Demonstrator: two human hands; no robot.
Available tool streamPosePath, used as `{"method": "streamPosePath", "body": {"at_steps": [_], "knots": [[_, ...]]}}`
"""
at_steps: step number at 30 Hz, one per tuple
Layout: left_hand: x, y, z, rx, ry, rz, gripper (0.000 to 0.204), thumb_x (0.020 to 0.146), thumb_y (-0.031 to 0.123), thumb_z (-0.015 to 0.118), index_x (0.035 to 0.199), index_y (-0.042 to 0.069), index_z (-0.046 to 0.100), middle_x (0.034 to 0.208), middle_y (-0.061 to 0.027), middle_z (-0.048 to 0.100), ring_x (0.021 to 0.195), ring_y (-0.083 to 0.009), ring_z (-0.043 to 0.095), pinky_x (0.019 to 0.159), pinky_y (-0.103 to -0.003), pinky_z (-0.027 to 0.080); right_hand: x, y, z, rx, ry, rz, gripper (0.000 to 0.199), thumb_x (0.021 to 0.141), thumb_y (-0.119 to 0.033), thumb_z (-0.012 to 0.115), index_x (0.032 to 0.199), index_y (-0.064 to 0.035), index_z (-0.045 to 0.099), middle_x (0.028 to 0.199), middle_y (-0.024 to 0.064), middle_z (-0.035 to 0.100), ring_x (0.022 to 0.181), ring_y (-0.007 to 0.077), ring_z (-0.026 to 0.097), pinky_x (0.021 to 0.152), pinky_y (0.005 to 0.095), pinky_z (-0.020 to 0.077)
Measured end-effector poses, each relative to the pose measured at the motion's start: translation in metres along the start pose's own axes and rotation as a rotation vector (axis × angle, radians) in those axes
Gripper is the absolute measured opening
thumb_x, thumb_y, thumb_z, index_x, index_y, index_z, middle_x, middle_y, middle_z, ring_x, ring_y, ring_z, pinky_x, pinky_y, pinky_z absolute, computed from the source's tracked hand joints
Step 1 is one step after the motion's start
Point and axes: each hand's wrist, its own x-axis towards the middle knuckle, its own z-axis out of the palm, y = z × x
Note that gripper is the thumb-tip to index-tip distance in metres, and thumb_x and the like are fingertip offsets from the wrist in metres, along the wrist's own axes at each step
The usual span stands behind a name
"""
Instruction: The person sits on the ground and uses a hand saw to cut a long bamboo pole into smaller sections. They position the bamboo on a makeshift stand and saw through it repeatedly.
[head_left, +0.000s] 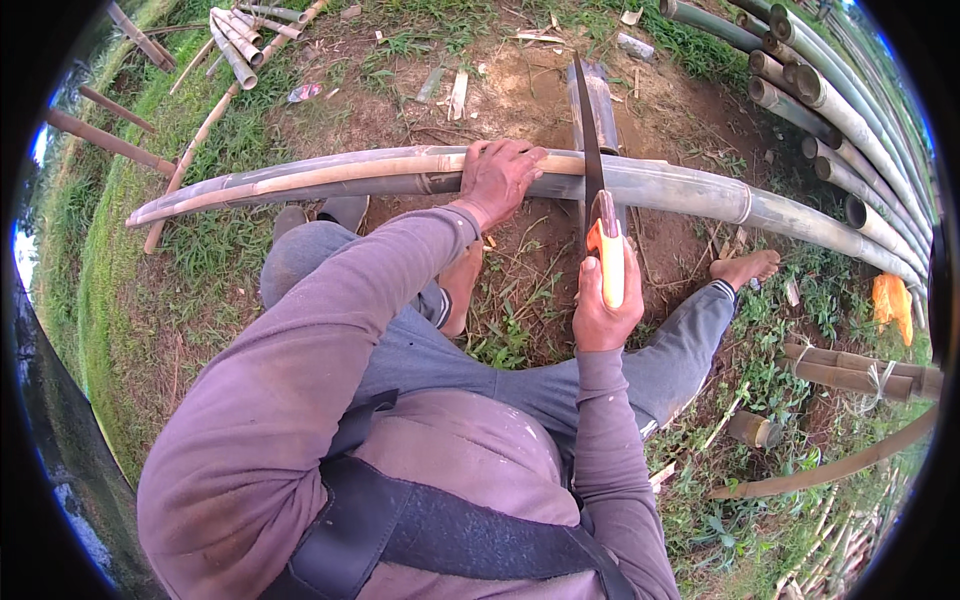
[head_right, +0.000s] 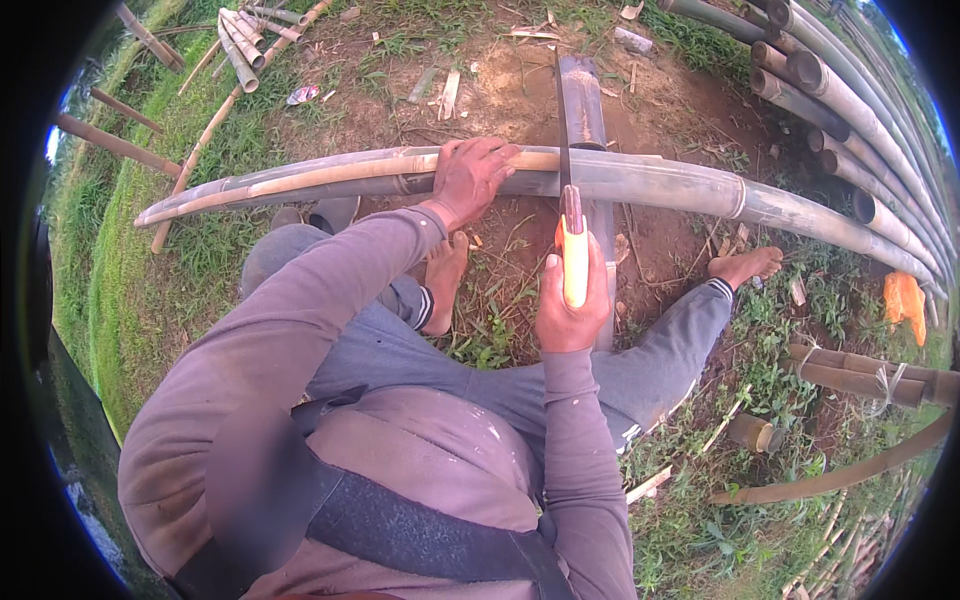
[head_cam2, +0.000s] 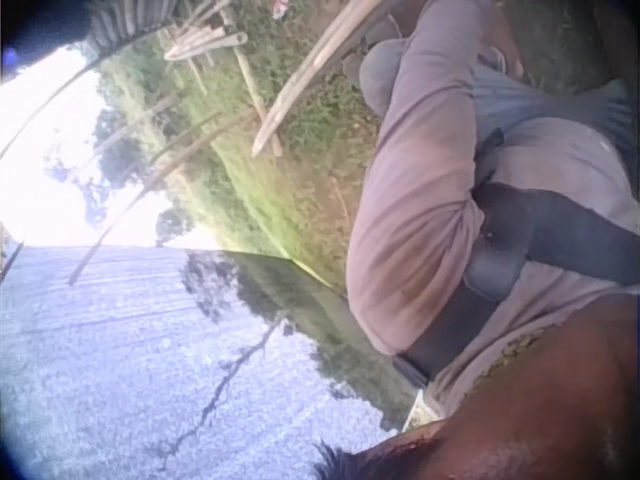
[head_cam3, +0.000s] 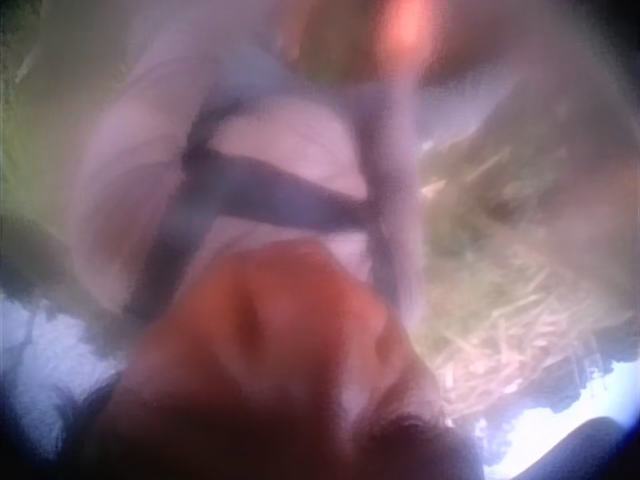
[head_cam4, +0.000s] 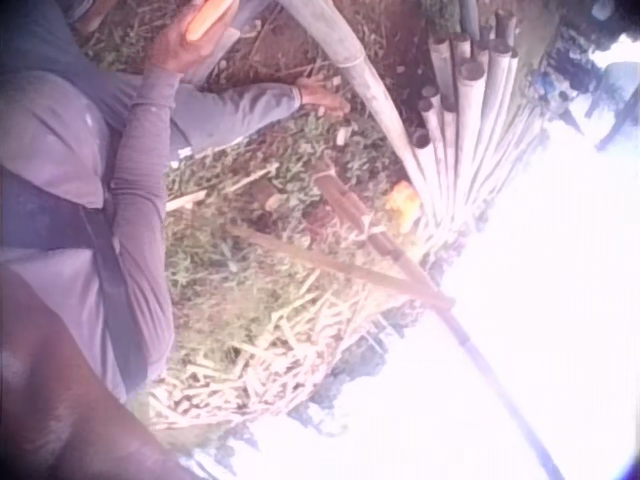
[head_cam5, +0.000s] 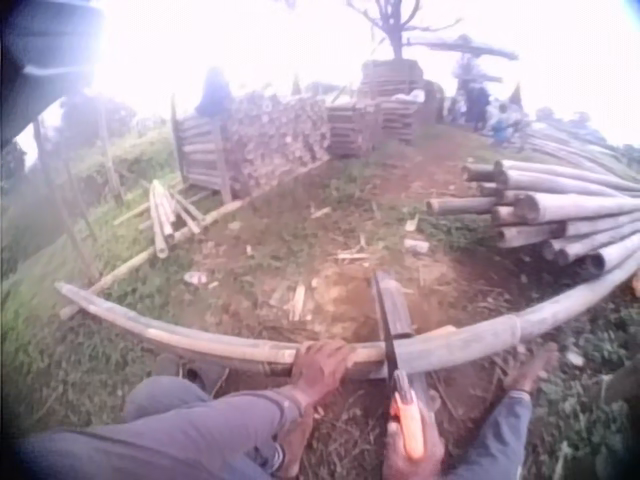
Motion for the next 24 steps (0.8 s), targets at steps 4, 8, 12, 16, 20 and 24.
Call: {"method": "streamPosePath", "body": {"at_steps": [4, 8, 12, 16, 20, 24], "knots": [[-0.001, 0.0, -0.001, 0.023, -0.021, 0.015, 0.036, 0.102, 0.032, 0.067, 0.137, 0.026, 0.069, 0.133, 0.0006, 0.069, 0.13, -0.0217, 0.06, 0.113, -0.046, 0.033, -0.029, -0.006, -0.018, -0.089, -0.002, -0.011, 0.049, 0.098, -0.002, 0.073, 0.143, 0.0088, 0.058, 0.129, 0.0196, 0.072, 0.114, 0.024, 0.071, 0.1, 0.0362, 0.0558], [-0.002, -0.001, -0.003, 0.009, 0.014, 0.028, 0.037, 0.102, 0.032, 0.067, 0.138, 0.027, 0.068, 0.133, 0.0007, 0.069, 0.13, -0.0216, 0.06, 0.113, -0.046, 0.033, -0.093, -0.019, -0.055, 0.037, -0.041, 0.106, 0.052, 0.098, -0.001, 0.071, 0.146, 0.0088, 0.056, 0.134, 0.0198, 0.071, 0.119, 0.0245, 0.07, 0.104, 0.0368, 0.0551], [-0.003, 0.001, 0.003, 0.003, 0.01, 0.03, 0.036, 0.101, 0.033, 0.068, 0.136, 0.026, 0.069, 0.133, 0.0004, 0.068, 0.129, -0.0226, 0.06, 0.111, -0.047, 0.035, -0.052, 0.002, -0.023, -0.047, -0.002, -0.096, 0.05, 0.098, 0.0, 0.071, 0.145, 0.0082, 0.056, 0.134, 0.0198, 0.07, 0.121, 0.0246, 0.07, 0.104, 0.0368, 0.0548], [0.008, -0.009, -0.016, 0.111, -0.024, 0.175, 0.042, 0.101, 0.032, 0.068, 0.139, 0.017, 0.063, 0.126, -0.0054, 0.067, 0.12, -0.0268, 0.066, 0.097, -0.046, 0.05, 0.017, -0.004, 0.001, 0.055, 0.025, 0.008, 0.049, 0.099, -0.007, 0.076, 0.143, 0.0074, 0.06, 0.13, 0.0181, 0.072, 0.116, 0.023, 0.07, 0.102, 0.037, 0.0547], [0.028, -0.04, -0.065, 0.274, -0.197, 0.308, 0.05, 0.104, 0.03, 0.063, 0.147, 0.006, 0.052, 0.119, -0.0147, 0.063, 0.104, -0.0326, 0.072, 0.084, -0.045, 0.06, -0.006, 0.018, -0.034, 0.129, 0.1, -0.017, 0.052, 0.102, -0.013, 0.075, 0.147, 0.0056, 0.057, 0.127, 0.0159, 0.072, 0.094, 0.0165, 0.07, 0.081, 0.0308, 0.0585], [0.002, -0.086, -0.152, 0.302, -0.484, 0.256, 0.058, 0.108, 0.026, 0.056, 0.159, 0.005, 0.038, 0.12, -0.0184, 0.06, 0.101, -0.0381, 0.07, 0.088, -0.046, 0.059, -0.026, 0.018, -0.054, 0.148, 0.178, -0.14, 0.058, 0.103, -0.018, 0.075, 0.152, 0.004, 0.053, 0.123, 0.0138, 0.073, 0.07, 0.0068, 0.061, 0.057, 0.0213, 0.05]]}}
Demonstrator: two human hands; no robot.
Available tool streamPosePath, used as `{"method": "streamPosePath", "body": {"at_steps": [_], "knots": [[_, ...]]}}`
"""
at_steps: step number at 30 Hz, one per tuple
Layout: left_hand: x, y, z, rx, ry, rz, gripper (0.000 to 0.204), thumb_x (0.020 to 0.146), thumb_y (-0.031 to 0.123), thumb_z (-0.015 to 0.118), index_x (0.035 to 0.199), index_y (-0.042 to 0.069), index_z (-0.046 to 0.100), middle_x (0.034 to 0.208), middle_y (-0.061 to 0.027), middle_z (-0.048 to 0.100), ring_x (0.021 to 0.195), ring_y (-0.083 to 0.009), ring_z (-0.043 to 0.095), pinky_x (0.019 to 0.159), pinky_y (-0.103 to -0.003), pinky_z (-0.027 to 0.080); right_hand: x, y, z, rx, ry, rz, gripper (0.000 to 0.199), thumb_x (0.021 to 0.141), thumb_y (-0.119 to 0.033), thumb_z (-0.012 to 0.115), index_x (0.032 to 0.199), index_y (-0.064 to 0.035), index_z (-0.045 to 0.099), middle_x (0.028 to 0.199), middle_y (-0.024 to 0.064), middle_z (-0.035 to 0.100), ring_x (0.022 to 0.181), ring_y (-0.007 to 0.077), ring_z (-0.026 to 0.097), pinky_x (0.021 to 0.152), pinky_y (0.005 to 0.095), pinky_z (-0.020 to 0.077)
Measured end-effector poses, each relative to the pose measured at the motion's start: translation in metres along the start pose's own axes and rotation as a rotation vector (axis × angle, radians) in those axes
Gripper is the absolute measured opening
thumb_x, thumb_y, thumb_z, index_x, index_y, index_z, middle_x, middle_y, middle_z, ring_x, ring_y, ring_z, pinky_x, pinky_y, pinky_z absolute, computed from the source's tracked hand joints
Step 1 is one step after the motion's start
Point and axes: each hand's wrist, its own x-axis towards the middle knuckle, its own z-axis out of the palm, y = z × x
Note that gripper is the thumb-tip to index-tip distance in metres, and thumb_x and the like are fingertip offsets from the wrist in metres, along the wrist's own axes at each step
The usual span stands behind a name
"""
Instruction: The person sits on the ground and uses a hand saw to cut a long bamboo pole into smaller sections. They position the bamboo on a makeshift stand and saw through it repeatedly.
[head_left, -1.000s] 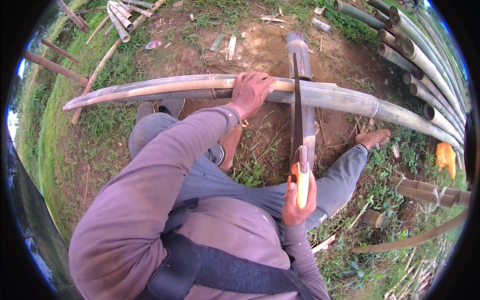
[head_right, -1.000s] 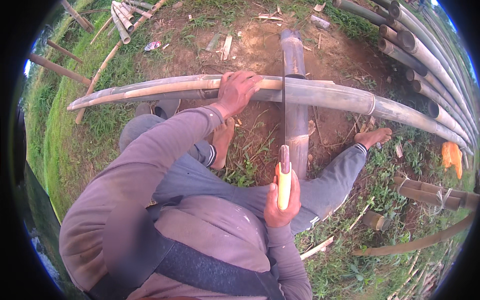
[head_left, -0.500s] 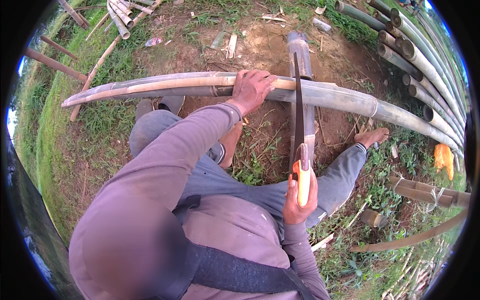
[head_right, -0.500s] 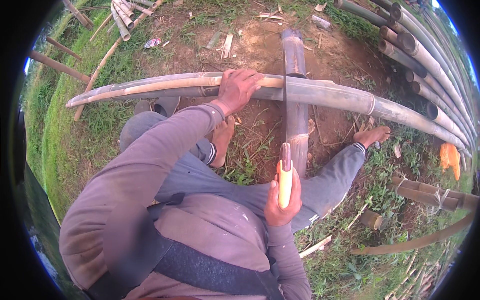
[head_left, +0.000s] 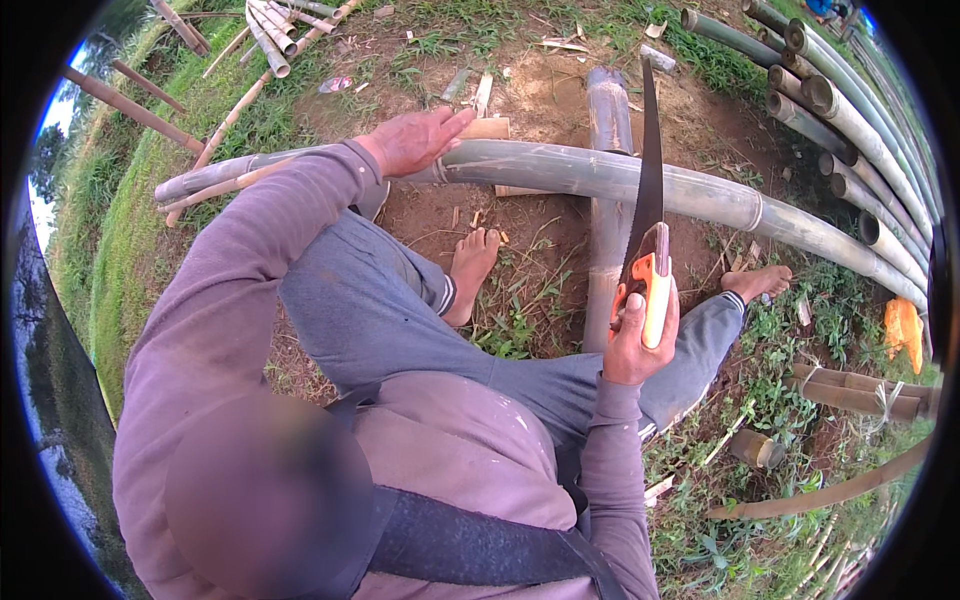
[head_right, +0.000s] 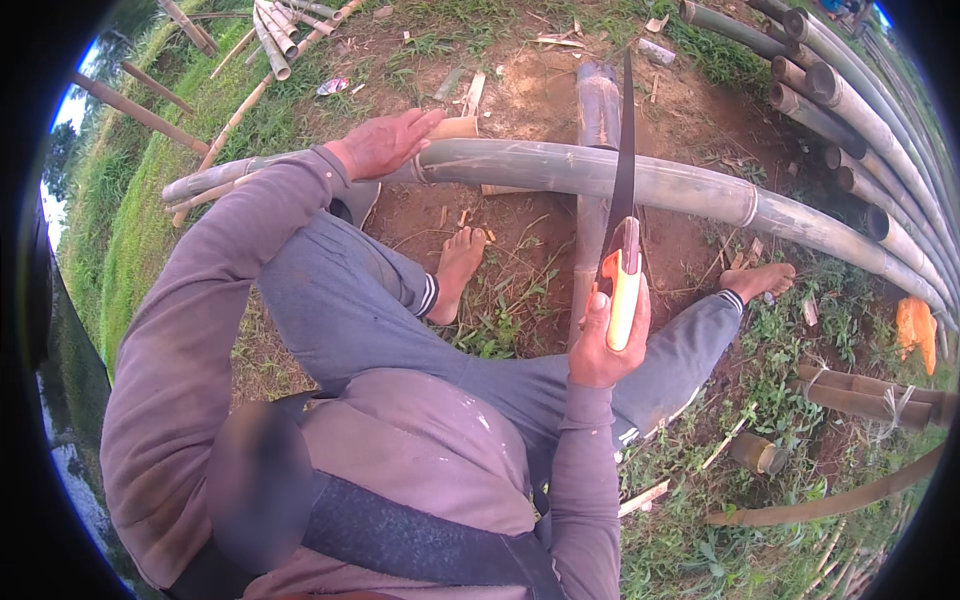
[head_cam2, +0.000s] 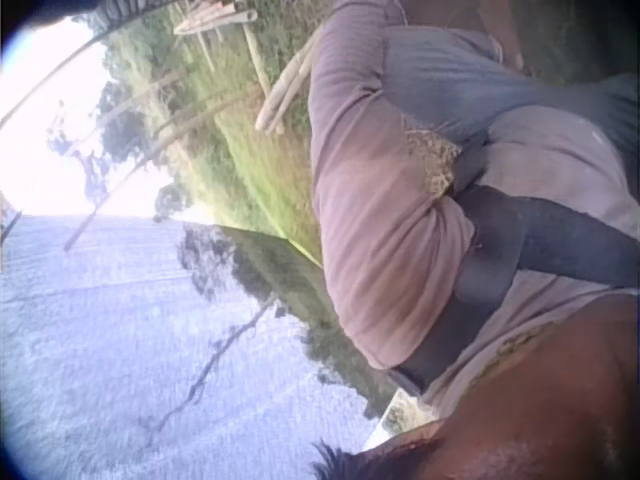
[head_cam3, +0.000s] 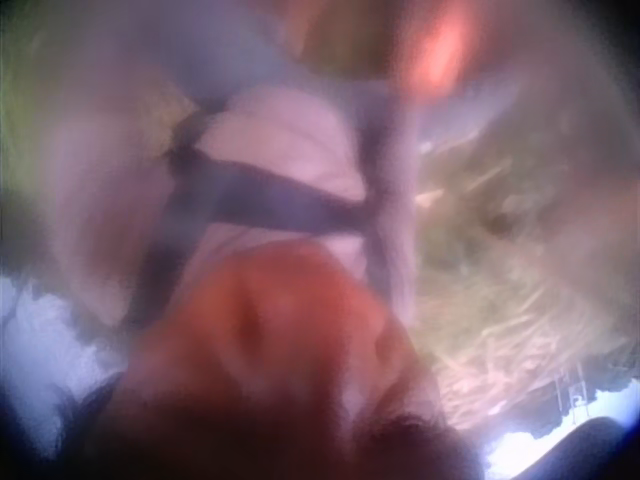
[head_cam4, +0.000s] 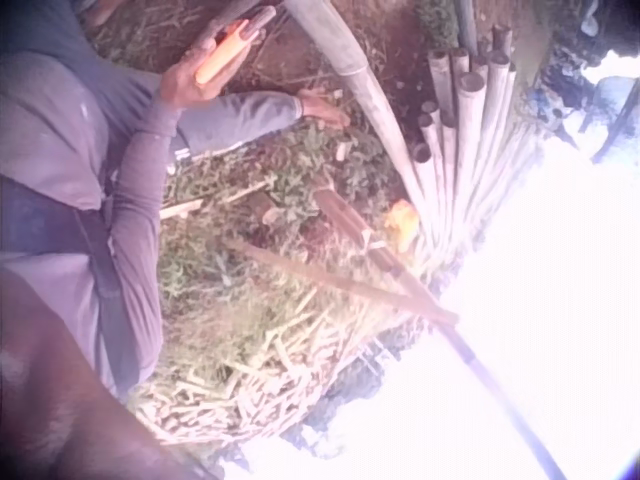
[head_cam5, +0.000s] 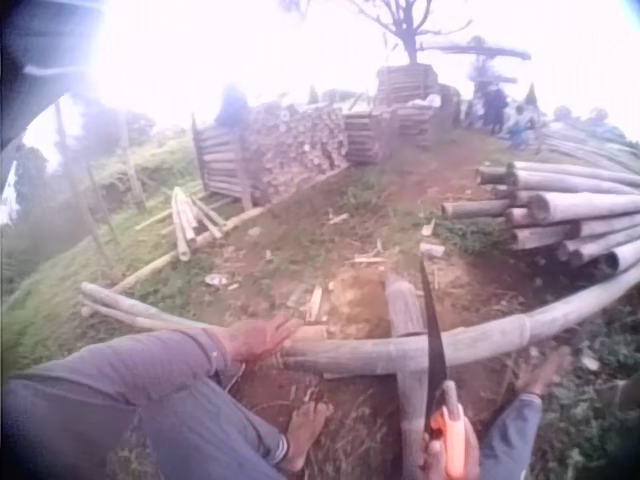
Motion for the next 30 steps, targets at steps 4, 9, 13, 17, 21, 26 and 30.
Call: {"method": "streamPosePath", "body": {"at_steps": [4, 9, 13, 17, 21, 26, 30], "knots": [[-0.103, -0.045, -0.028, -0.043, 0.041, 0.029, 0.062, 0.111, 0.025, 0.052, 0.166, 0.008, 0.03, 0.118, -0.0186, 0.06, 0.1, -0.04, 0.069, 0.087, -0.049, 0.058, 0.001, 0.014, -0.009, 0.086, -0.024, 0.114, 0.057, 0.104, -0.017, 0.074, 0.152, 0.0043, 0.053, 0.122, 0.0137, 0.072, 0.07, 0.0075, 0.06, 0.059, 0.022, 0.0501], [-0.108, -0.005, -0.054, -0.002, -0.019, -0.083, 0.062, 0.113, 0.027, 0.05, 0.168, 0.014, 0.027, 0.114, -0.0181, 0.059, 0.097, -0.0392, 0.067, 0.087, -0.049, 0.056, 0.019, 0.046, -0.006, 0.044, -0.062, 0.013, 0.057, 0.105, -0.018, 0.073, 0.152, 0.006, 0.051, 0.132, 0.0171, 0.07, 0.086, 0.0131, 0.069, 0.069, 0.0246, 0.0559], [-0.079, 0.021, -0.092, -0.05, 0.011, -0.032, 0.061, 0.115, 0.033, 0.046, 0.17, 0.015, 0.025, 0.117, -0.0187, 0.06, 0.101, -0.0392, 0.067, 0.092, -0.05, 0.056, 0.022, 0.032, -0.01, 0.09, -0.143, 0.071, 0.058, 0.106, -0.019, 0.072, 0.153, 0.0059, 0.05, 0.135, 0.0183, 0.069, 0.094, 0.0151, 0.071, 0.074, 0.0259, 0.0575], [-0.072, 0.006, -0.083, -0.008, 0.07, 0.06, 0.061, 0.117, 0.042, 0.036, 0.17, 0.014, 0.025, 0.128, -0.0221, 0.063, 0.113, -0.0399, 0.067, 0.101, -0.051, 0.055, 0.025, 0.036, -0.01, 0.044, -0.103, 0.035, 0.058, 0.105, -0.019, 0.074, 0.152, 0.0062, 0.052, 0.129, 0.0156, 0.07, 0.08, 0.0107, 0.066, 0.065, 0.024, 0.0536], [-0.097, -0.01, -0.044, -0.266, -0.26, -0.08, 0.063, 0.115, 0.037, 0.044, 0.169, 0.012, 0.026, 0.15, -0.0234, 0.056, 0.133, -0.0411, 0.06, 0.114, -0.048, 0.049, 0.022, 0.042, -0.017, 0.025, -0.068, 0.017, 0.059, 0.103, -0.019, 0.075, 0.151, 0.0065, 0.052, 0.127, 0.0152, 0.07, 0.076, 0.0094, 0.064, 0.062, 0.024, 0.0528], [-0.157, -0.009, 0.077, -0.374, -0.44, -0.172, 0.068, 0.11, 0.04, 0.053, 0.168, 0.013, 0.03, 0.15, -0.0201, 0.055, 0.137, -0.0385, 0.056, 0.116, -0.046, 0.045, 0.003, 0.045, -0.03, -0.003, -0.001, 0.071, 0.05, 0.102, -0.013, 0.075, 0.144, 0.0057, 0.056, 0.121, 0.0126, 0.069, 0.082, 0.0107, 0.066, 0.067, 0.0244, 0.0558], [-0.166, 0.024, 0.122, -0.206, -0.202, -0.02, 0.073, 0.106, 0.041, 0.061, 0.167, 0.015, 0.032, 0.152, -0.0176, 0.053, 0.14, -0.0366, 0.052, 0.118, -0.048, 0.043, -0.002, 0.045, -0.038, -0.069, 0.03, 0.107, 0.042, 0.102, -0.011, 0.075, 0.135, 0.0065, 0.057, 0.127, 0.0152, 0.066, 0.091, 0.0134, 0.069, 0.074, 0.0251, 0.0586]]}}
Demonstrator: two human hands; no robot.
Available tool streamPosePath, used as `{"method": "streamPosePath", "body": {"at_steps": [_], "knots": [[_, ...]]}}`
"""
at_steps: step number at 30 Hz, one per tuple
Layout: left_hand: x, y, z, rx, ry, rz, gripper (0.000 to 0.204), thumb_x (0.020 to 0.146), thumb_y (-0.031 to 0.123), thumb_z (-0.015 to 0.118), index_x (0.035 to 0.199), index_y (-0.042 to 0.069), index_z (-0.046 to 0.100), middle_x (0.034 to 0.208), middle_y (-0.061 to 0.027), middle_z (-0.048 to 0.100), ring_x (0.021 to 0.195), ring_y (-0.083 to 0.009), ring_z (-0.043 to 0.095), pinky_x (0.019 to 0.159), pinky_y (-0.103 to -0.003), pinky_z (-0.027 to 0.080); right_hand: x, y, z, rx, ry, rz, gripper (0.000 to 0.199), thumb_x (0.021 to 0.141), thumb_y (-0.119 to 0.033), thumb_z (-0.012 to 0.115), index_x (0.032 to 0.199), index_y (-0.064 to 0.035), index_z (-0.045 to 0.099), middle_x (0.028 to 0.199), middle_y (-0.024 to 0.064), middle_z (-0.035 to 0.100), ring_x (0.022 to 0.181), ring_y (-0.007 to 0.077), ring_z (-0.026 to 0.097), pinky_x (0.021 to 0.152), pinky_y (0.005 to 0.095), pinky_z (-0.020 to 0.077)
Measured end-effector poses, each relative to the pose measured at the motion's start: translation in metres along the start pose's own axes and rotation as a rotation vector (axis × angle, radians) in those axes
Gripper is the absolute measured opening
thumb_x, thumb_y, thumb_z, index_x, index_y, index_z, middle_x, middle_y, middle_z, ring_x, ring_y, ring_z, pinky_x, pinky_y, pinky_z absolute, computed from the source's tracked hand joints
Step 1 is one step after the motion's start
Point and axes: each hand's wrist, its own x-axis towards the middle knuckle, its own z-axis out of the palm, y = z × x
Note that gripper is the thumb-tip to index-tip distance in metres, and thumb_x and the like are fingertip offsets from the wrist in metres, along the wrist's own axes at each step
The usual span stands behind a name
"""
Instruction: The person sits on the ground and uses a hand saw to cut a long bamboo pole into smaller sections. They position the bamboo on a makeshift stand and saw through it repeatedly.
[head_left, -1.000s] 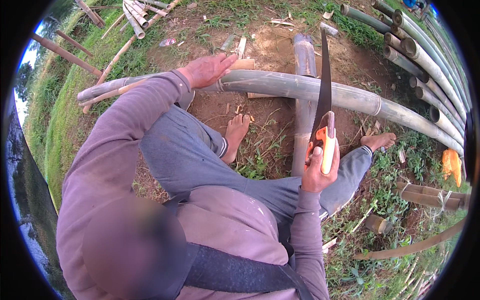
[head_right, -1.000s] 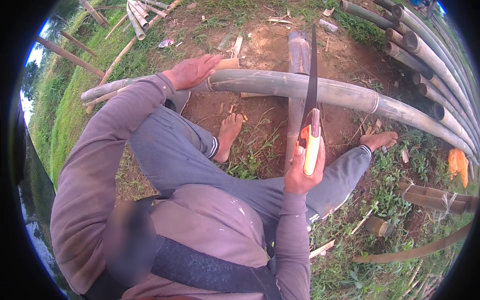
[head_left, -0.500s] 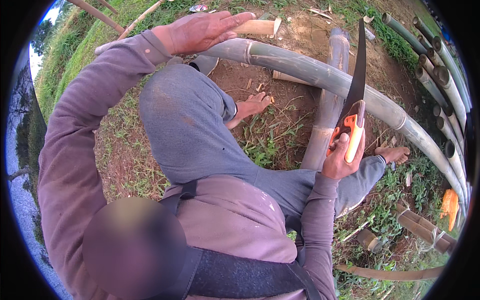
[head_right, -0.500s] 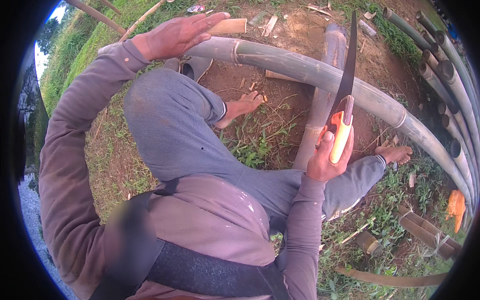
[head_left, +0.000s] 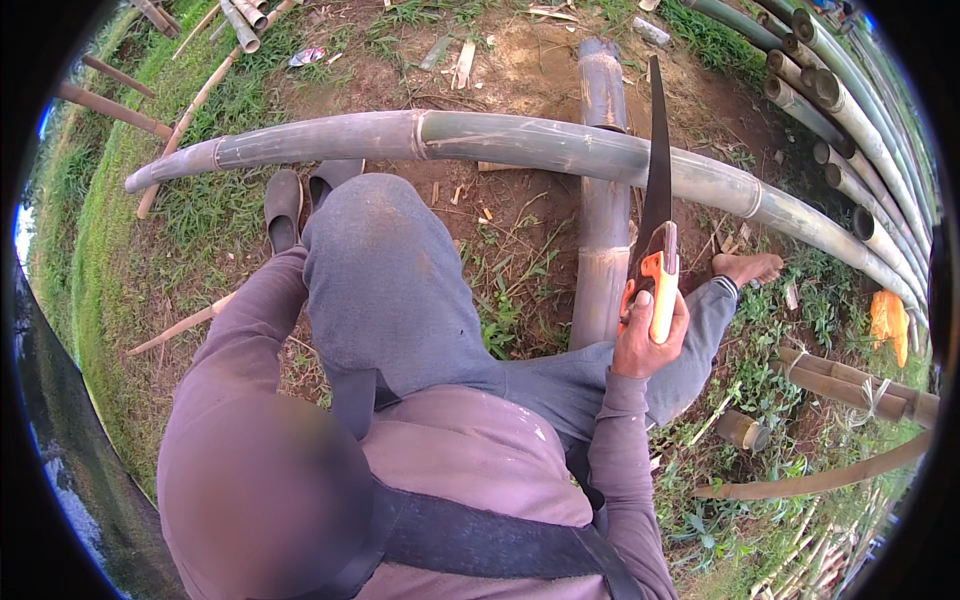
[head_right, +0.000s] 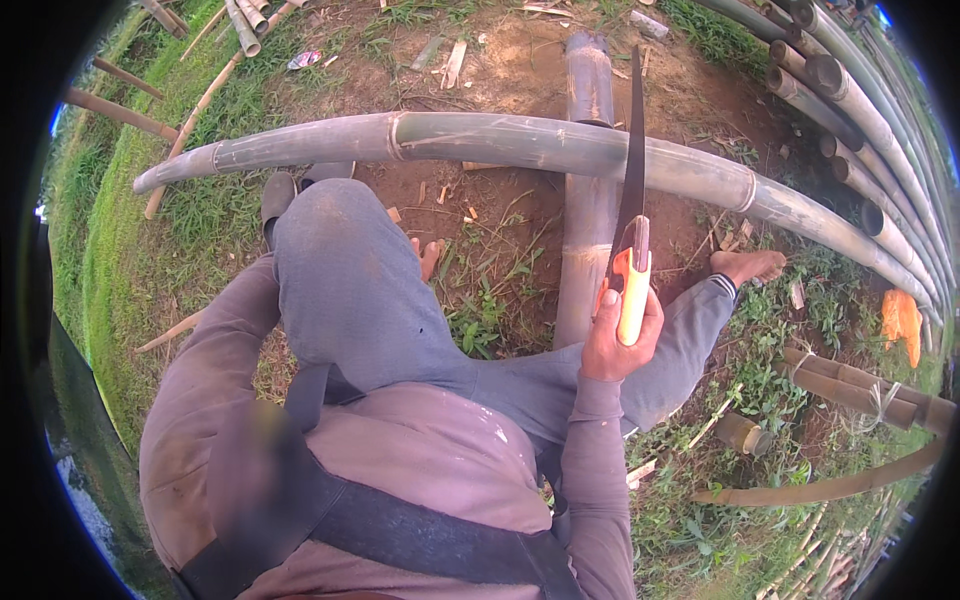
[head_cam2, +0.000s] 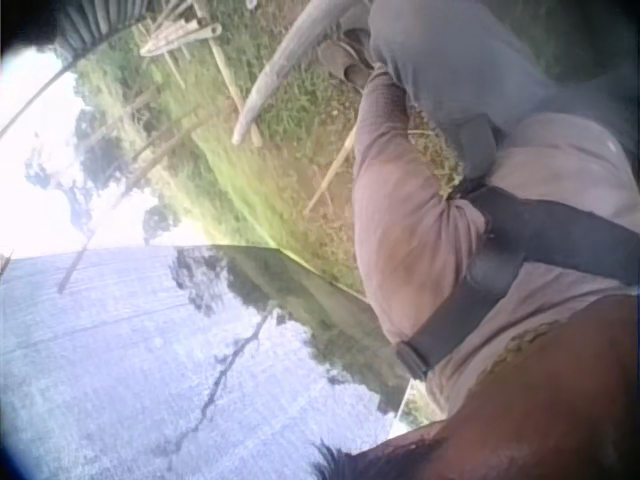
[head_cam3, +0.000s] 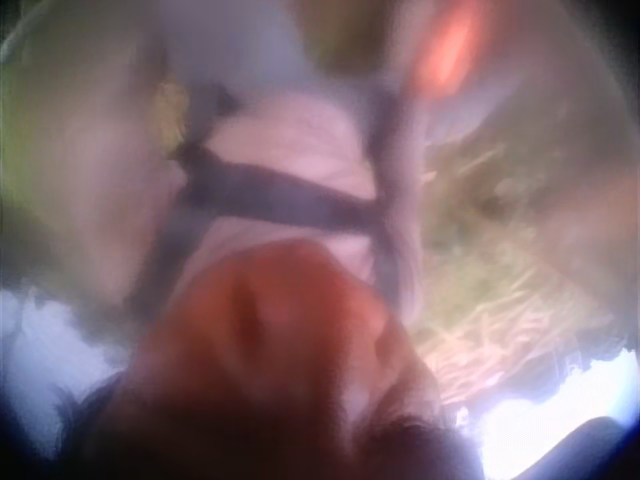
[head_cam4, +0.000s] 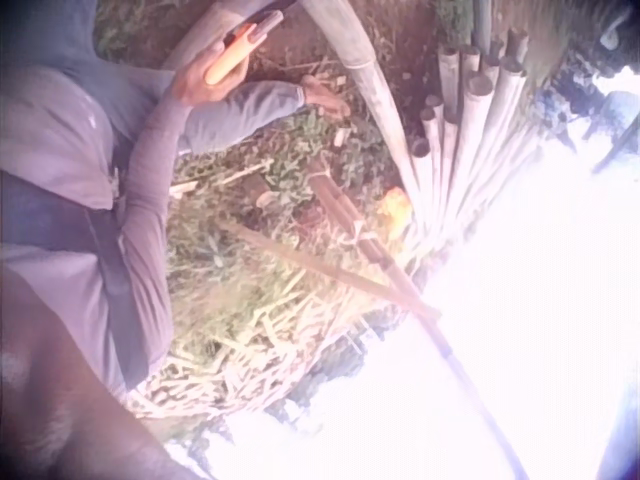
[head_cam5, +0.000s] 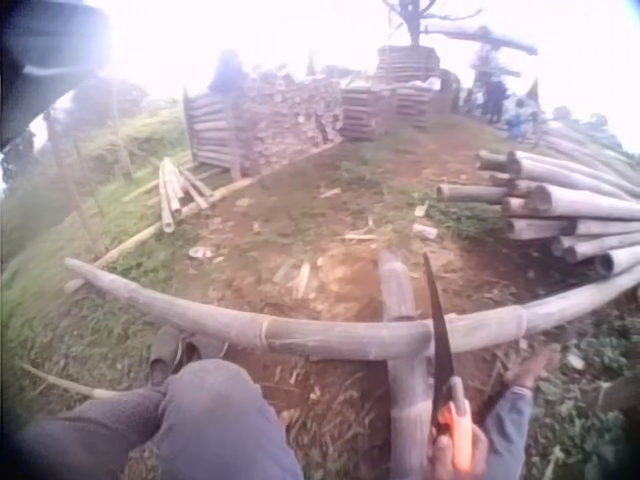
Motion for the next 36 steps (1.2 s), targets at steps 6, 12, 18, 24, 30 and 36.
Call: {"method": "streamPosePath", "body": {"at_steps": [6, 12, 18, 24, 30, 36], "knots": [[0.036, 0.012, -0.002, 0.299, 0.455, 0.196, 0.08, 0.099, 0.042, 0.071, 0.165, 0.017, 0.036, 0.155, -0.0137, 0.049, 0.146, -0.0337, 0.046, 0.12, -0.05, 0.038, 0.011, -0.04, 0.013, -0.035, -0.01, 0.163, 0.021, 0.102, -0.01, 0.074, 0.114, 0.0012, 0.06, 0.084, 0.0026, 0.068, 0.069, 0.0073, 0.062, 0.064, 0.023, 0.0517], [0.116, -0.02, -0.077, 0.282, 0.455, 0.064, 0.101, 0.075, 0.047, 0.091, 0.16, 0.021, 0.044, 0.159, -0.011, 0.043, 0.149, -0.0329, 0.039, 0.122, -0.058, 0.029, 0.021, -0.034, 0.023, 0.007, 0.066, 0.179, 0.027, 0.103, -0.024, 0.074, 0.107, 0.0, 0.061, 0.083, 0.0033, 0.066, 0.071, 0.0099, 0.062, 0.067, 0.0256, 0.0506], [0.147, -0.04, -0.088, -0.086, 0.18, -0.059, 0.124, 0.055, 0.024, 0.102, 0.161, 0.011, 0.039, 0.149, -0.0172, 0.056, 0.137, -0.04, 0.055, 0.115, -0.051, 0.044, 0.049, -0.021, 0.031, -0.112, 0.284, -0.035, 0.038, 0.102, -0.025, 0.078, 0.119, 0.0032, 0.061, 0.096, 0.0056, 0.066, 0.082, 0.0098, 0.061, 0.075, 0.0258, 0.0514], [0.155, -0.04, -0.082, -0.05, 0.234, 0.029, 0.108, 0.06, 0.018, 0.094, 0.156, 0.007, 0.045, 0.143, -0.0195, 0.058, 0.13, -0.0405, 0.057, 0.11, -0.051, 0.045, 0.113, -0.003, 0.001, -0.458, 0.581, -0.238, 0.038, 0.101, -0.012, 0.075, 0.127, 0.0024, 0.052, 0.106, 0.0063, 0.061, 0.092, 0.0119, 0.059, 0.085, 0.0283, 0.0516], [0.154, -0.035, -0.088, -0.075, 0.183, 0.008, 0.109, 0.058, 0.019, 0.094, 0.155, 0.005, 0.045, 0.143, -0.0207, 0.057, 0.13, -0.0414, 0.057, 0.11, -0.053, 0.044, 0.145, 0.043, -0.016, -0.506, 0.736, -0.092, 0.039, 0.098, -0.006, 0.073, 0.129, 0.0037, 0.049, 0.112, 0.0094, 0.057, 0.099, 0.0174, 0.058, 0.094, 0.0355, 0.0503], [0.158, -0.031, -0.09, -0.048, 0.208, -0.003, 0.109, 0.059, 0.019, 0.094, 0.155, 0.007, 0.044, 0.141, -0.0191, 0.057, 0.129, -0.0404, 0.057, 0.109, -0.052, 0.045, 0.106, 0.111, 0.01, -0.664, 0.602, 0.024, 0.047, 0.098, -0.013, 0.076, 0.131, 0.0062, 0.049, 0.111, 0.0161, 0.058, 0.1, 0.0278, 0.058, 0.094, 0.0424, 0.049]]}}
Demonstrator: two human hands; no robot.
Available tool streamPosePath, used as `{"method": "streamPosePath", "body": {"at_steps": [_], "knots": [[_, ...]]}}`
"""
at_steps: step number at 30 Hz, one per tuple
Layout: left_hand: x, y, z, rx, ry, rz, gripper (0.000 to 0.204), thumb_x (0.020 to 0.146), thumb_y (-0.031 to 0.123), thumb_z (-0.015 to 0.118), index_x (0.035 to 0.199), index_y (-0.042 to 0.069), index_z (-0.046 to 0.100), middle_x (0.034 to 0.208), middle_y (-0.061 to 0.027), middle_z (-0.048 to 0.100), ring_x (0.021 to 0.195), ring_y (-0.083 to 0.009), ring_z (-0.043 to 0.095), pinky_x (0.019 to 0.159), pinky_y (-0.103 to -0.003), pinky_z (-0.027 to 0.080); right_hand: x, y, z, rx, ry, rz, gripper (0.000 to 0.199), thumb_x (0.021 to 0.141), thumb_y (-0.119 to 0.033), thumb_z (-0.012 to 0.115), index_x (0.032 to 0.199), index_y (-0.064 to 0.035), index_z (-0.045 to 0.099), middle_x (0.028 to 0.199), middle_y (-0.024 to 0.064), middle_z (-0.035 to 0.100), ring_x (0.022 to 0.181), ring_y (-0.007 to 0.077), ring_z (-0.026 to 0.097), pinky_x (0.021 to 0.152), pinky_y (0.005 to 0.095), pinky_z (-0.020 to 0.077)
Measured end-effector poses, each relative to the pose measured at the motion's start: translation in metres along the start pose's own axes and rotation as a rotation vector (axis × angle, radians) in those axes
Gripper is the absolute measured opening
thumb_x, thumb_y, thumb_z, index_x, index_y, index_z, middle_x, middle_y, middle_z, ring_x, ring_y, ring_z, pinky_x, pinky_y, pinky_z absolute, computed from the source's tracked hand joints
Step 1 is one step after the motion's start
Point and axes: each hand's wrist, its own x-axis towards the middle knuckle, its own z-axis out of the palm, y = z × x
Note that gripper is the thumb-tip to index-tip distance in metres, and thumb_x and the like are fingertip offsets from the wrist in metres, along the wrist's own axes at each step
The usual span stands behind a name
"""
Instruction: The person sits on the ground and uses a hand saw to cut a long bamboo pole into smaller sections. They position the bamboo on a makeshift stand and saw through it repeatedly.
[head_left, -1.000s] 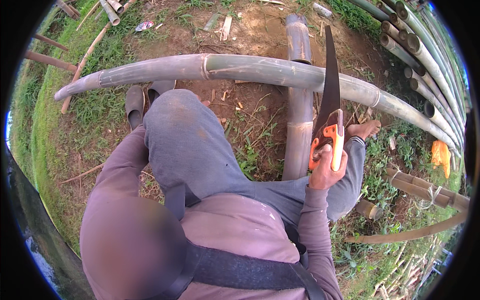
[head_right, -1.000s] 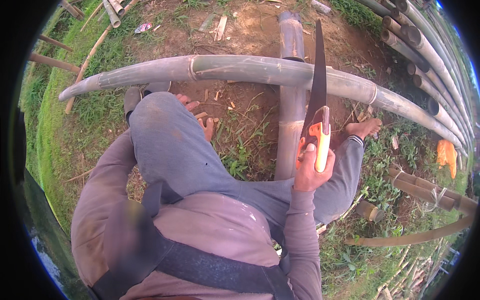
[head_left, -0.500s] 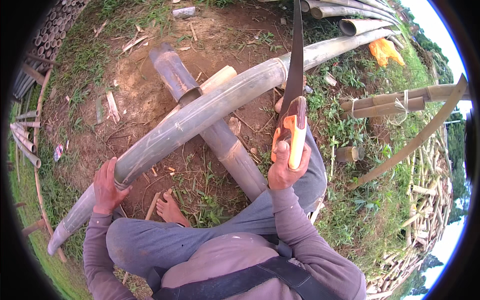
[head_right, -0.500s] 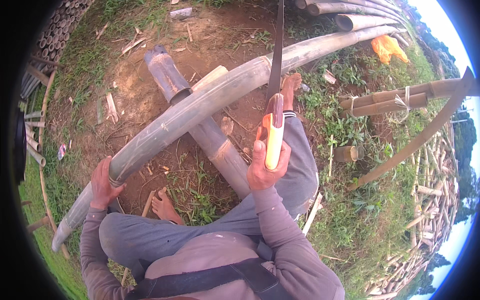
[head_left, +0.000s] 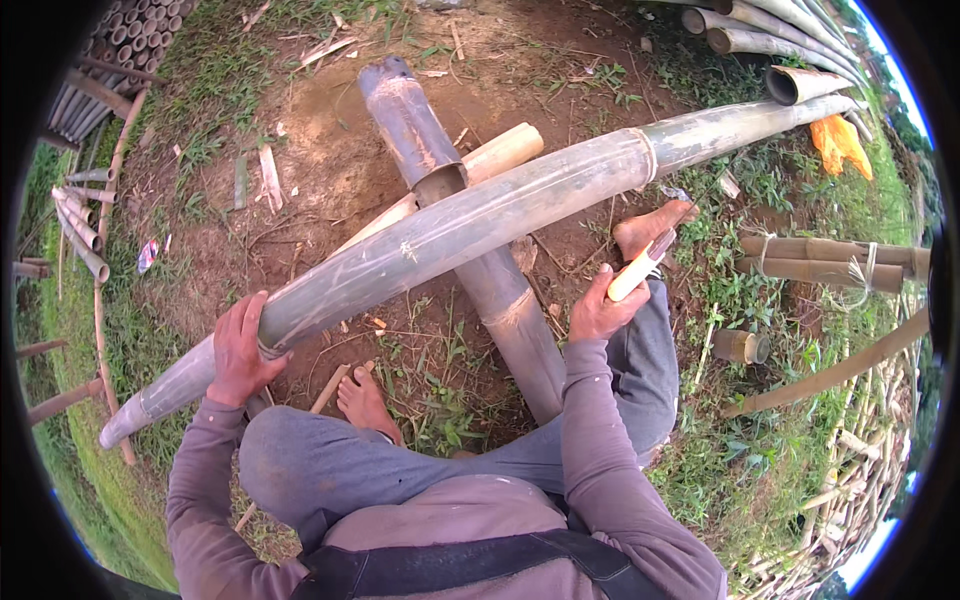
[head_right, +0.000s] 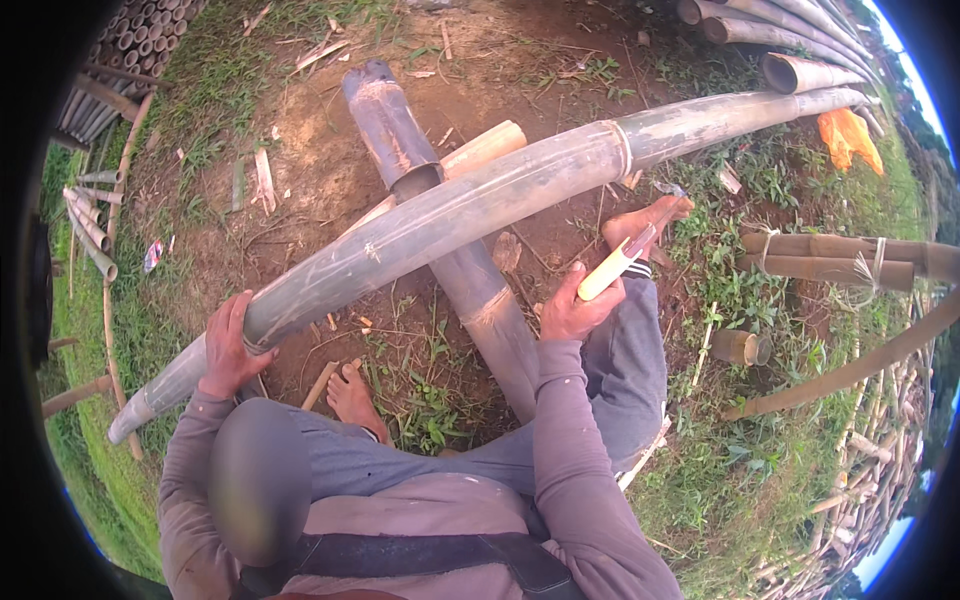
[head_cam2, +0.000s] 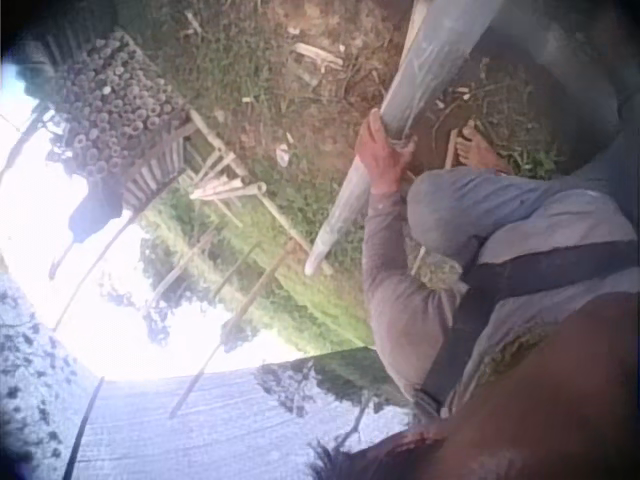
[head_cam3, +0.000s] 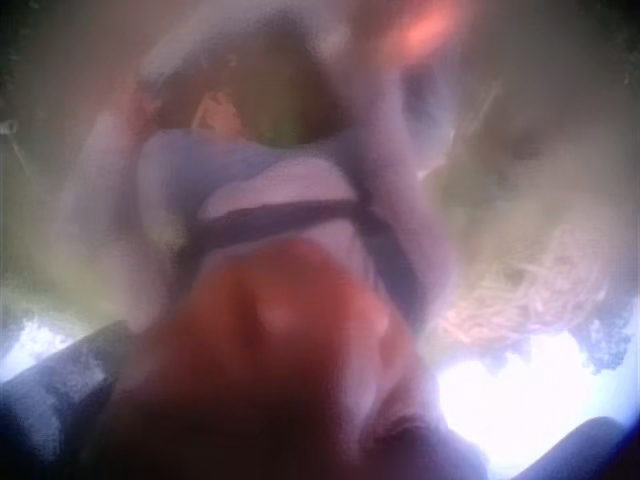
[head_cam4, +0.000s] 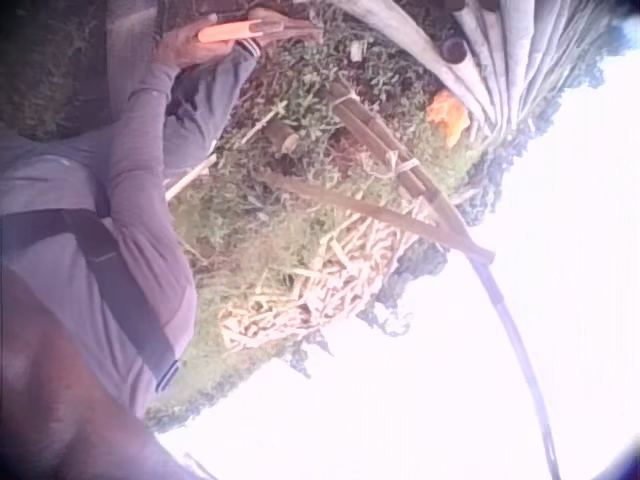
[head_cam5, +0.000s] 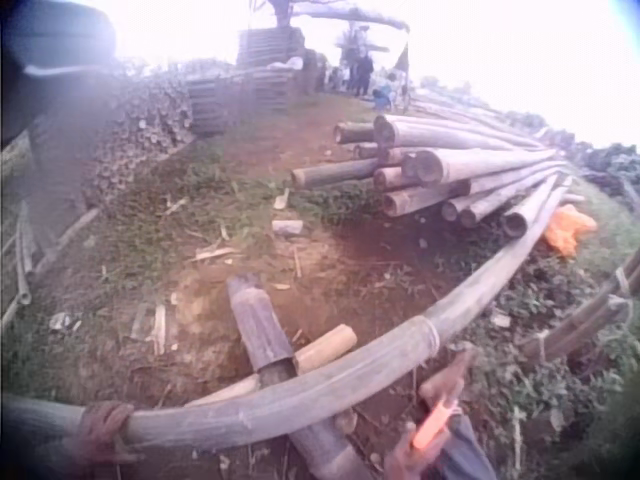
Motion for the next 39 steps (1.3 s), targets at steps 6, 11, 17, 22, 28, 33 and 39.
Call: {"method": "streamPosePath", "body": {"at_steps": [6, 11, 17, 22, 28, 33, 39], "knots": [[0.001, 0.003, -0.003, 0.035, -0.007, -0.044, 0.108, 0.062, 0.023, 0.096, 0.156, 0.01, 0.044, 0.143, -0.0181, 0.057, 0.13, -0.0409, 0.058, 0.109, -0.051, 0.047, -0.052, 0.049, -0.005, -0.154, -0.377, -0.024, 0.055, 0.093, -0.012, 0.077, 0.138, 0.0039, 0.05, 0.127, 0.0299, 0.063, 0.119, 0.048, 0.062, 0.101, 0.054, 0.0487], [-0.004, 0.005, 0.002, 0.015, -0.013, -0.083, 0.109, 0.063, 0.028, 0.098, 0.156, 0.011, 0.045, 0.145, -0.0179, 0.057, 0.132, -0.0403, 0.057, 0.112, -0.05, 0.046, -0.043, 0.05, -0.008, -0.305, -0.595, -0.023, 0.061, 0.09, -0.017, 0.08, 0.141, 0.0001, 0.05, 0.128, 0.0266, 0.064, 0.118, 0.0474, 0.063, 0.098, 0.056, 0.0499], [-0.003, 0.012, -0.004, 0.064, -0.034, -0.118, 0.114, 0.06, 0.038, 0.102, 0.155, 0.009, 0.045, 0.148, -0.0183, 0.055, 0.135, -0.0402, 0.056, 0.113, -0.051, 0.046, -0.049, 0.023, -0.031, -0.336, -0.452, -0.249, 0.08, 0.081, -0.032, 0.087, 0.147, -0.0023, 0.051, 0.138, 0.0215, 0.056, 0.133, 0.0411, 0.053, 0.112, 0.0557, 0.0415], [0.0, 0.011, 0.003, 0.03, -0.073, -0.134, 0.117, 0.059, 0.036, 0.102, 0.155, 0.006, 0.042, 0.15, -0.0204, 0.054, 0.139, -0.042, 0.053, 0.117, -0.052, 0.044, -0.072, -0.015, -0.018, -0.238, -0.863, -0.284, 0.101, 0.077, -0.04, 0.091, 0.156, 0.0006, 0.043, 0.149, 0.0252, 0.05, 0.139, 0.0441, 0.049, 0.117, 0.0531, 0.0421], [0.003, 0.011, 0.0, 0.032, -0.063, -0.13, 0.115, 0.057, 0.036, 0.102, 0.153, 0.006, 0.045, 0.145, -0.0192, 0.058, 0.133, -0.0411, 0.058, 0.112, -0.051, 0.048, -0.067, -0.023, -0.017, -0.351, -0.964, -0.125, 0.112, 0.075, -0.044, 0.092, 0.163, -0.0064, 0.035, 0.156, 0.0259, 0.047, 0.144, 0.0442, 0.048, 0.118, 0.0526, 0.0422], [-0.005, 0.001, 0.012, 0.023, 0.004, -0.102, 0.113, 0.058, 0.033, 0.1, 0.152, 0.006, 0.044, 0.14, -0.0188, 0.057, 0.128, -0.0413, 0.058, 0.11, -0.053, 0.046, -0.065, -0.019, -0.025, -0.315, -0.961, -0.123, 0.108, 0.078, -0.048, 0.09, 0.162, -0.0057, 0.036, 0.157, 0.024, 0.048, 0.145, 0.0417, 0.049, 0.118, 0.0535, 0.041], [-0.005, 0.001, 0.022, 0.051, 0.053, -0.1, 0.112, 0.058, 0.032, 0.097, 0.152, 0.006, 0.044, 0.139, -0.0191, 0.057, 0.127, -0.0412, 0.057, 0.109, -0.053, 0.044, -0.064, -0.014, -0.032, -0.287, -0.948, -0.124, 0.106, 0.079, -0.05, 0.089, 0.161, -0.0035, 0.039, 0.155, 0.0242, 0.05, 0.144, 0.0423, 0.05, 0.118, 0.0531, 0.0412]]}}
